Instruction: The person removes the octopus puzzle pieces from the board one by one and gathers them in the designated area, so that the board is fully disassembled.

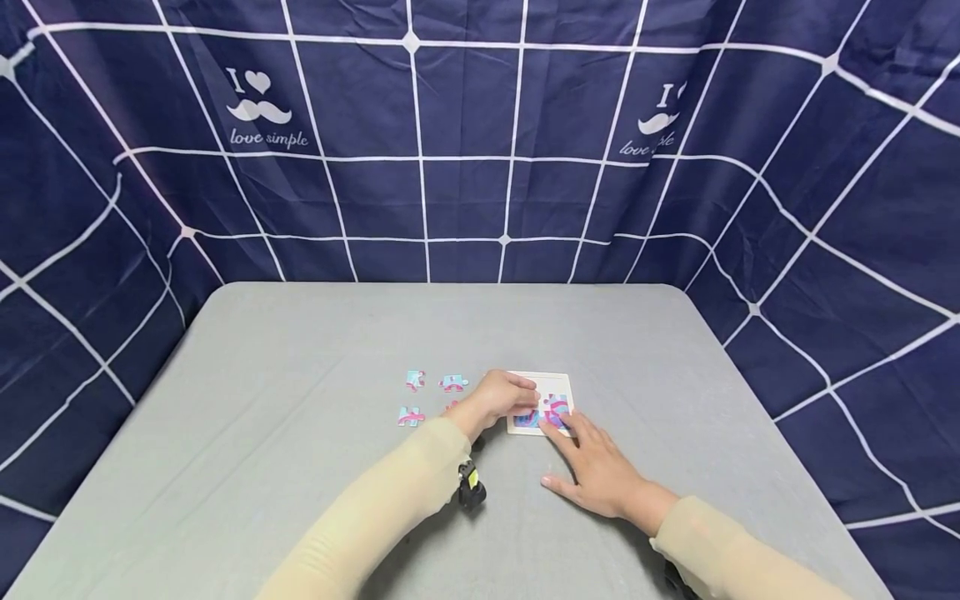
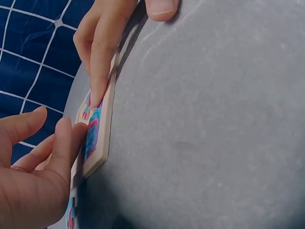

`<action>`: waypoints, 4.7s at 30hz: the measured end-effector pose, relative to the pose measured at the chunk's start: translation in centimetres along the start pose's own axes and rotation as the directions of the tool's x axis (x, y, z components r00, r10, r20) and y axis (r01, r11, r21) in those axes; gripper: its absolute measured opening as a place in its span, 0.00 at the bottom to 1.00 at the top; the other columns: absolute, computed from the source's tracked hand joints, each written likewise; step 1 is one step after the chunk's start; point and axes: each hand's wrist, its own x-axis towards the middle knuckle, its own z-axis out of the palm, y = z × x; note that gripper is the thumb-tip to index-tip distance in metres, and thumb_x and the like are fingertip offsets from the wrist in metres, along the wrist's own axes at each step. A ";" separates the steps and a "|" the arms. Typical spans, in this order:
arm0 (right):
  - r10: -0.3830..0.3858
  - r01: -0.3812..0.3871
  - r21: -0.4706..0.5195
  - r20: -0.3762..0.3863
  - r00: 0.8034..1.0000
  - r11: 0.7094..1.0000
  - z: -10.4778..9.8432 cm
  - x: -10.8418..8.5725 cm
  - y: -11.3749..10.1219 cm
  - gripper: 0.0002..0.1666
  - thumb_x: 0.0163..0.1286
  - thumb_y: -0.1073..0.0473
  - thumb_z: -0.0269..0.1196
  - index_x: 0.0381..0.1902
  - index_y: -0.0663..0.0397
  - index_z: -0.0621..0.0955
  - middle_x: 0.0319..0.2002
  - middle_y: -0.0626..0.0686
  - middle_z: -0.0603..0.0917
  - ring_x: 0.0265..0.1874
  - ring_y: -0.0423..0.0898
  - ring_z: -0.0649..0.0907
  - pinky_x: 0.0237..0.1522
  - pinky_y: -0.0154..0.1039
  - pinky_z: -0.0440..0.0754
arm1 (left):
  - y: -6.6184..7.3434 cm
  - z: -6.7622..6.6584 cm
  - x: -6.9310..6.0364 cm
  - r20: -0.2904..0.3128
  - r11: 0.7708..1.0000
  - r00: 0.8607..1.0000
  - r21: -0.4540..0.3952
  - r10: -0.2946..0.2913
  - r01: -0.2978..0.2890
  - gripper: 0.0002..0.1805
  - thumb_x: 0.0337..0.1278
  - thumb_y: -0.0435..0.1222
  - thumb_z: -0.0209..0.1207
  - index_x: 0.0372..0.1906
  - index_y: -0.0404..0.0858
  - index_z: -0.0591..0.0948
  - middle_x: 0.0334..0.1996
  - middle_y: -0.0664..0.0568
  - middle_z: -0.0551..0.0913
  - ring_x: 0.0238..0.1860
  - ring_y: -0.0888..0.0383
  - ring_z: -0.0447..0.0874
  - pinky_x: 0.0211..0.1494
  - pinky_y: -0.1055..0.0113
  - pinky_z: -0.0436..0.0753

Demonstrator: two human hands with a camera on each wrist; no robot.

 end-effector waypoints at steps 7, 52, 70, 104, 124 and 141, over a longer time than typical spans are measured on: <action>-0.009 0.009 -0.004 -0.035 0.999 1.000 0.5 -0.4 -0.4 0.45 0.63 0.32 0.58 0.70 0.53 0.66 0.63 0.66 0.65 0.64 0.67 0.62 0.58 0.65 0.65 | -0.3 0.2 -0.3 0.021 1.000 1.000 0.007 -0.016 0.016 0.13 0.55 0.25 0.62 0.46 0.24 0.80 0.35 0.40 0.85 0.37 0.53 0.86 0.39 0.70 0.84; 0.038 -0.038 -0.001 0.037 0.999 0.999 -0.9 -0.1 -1.4 0.45 0.62 0.33 0.60 0.70 0.52 0.66 0.62 0.66 0.65 0.65 0.66 0.61 0.60 0.64 0.64 | -0.3 3.2 -0.1 -0.239 0.937 0.960 0.343 0.148 -0.060 0.06 0.43 0.24 0.69 0.27 0.36 0.87 0.15 0.54 0.82 0.15 0.64 0.80 0.21 0.76 0.81; 0.048 -0.048 -0.012 0.047 0.998 0.999 -1.0 -0.1 -1.7 0.44 0.63 0.33 0.58 0.69 0.52 0.66 0.62 0.66 0.65 0.65 0.66 0.62 0.61 0.64 0.64 | -0.5 2.9 -0.2 -0.224 0.973 0.969 0.225 0.104 -0.052 0.06 0.46 0.22 0.67 0.29 0.34 0.87 0.19 0.52 0.83 0.18 0.65 0.80 0.25 0.76 0.82; 0.044 -0.045 0.013 0.036 0.998 0.999 -0.4 -0.1 -1.4 0.47 0.62 0.29 0.57 0.70 0.51 0.65 0.62 0.65 0.65 0.65 0.66 0.61 0.60 0.65 0.62 | 0.6 -4.4 -3.1 -0.149 0.978 0.984 0.196 0.096 -0.065 0.08 0.51 0.23 0.64 0.38 0.29 0.85 0.27 0.47 0.85 0.25 0.62 0.83 0.30 0.74 0.83; 0.050 -0.051 0.007 0.053 0.997 0.999 -1.1 0.0 -1.9 0.45 0.63 0.33 0.60 0.70 0.52 0.66 0.63 0.66 0.65 0.65 0.67 0.61 0.61 0.65 0.63 | -0.2 -6.6 -4.9 -0.156 0.975 0.986 0.221 0.065 -0.029 0.08 0.53 0.23 0.63 0.39 0.28 0.84 0.29 0.44 0.86 0.27 0.59 0.85 0.30 0.73 0.84; 0.028 -0.029 0.020 0.017 0.999 0.999 -0.7 -0.2 -1.4 0.46 0.62 0.30 0.58 0.69 0.53 0.66 0.62 0.65 0.65 0.64 0.67 0.61 0.59 0.65 0.63 | -0.7 -6.6 -5.5 -0.150 0.965 0.987 0.263 0.059 -0.018 0.07 0.49 0.21 0.65 0.37 0.27 0.85 0.26 0.44 0.85 0.24 0.61 0.83 0.29 0.72 0.84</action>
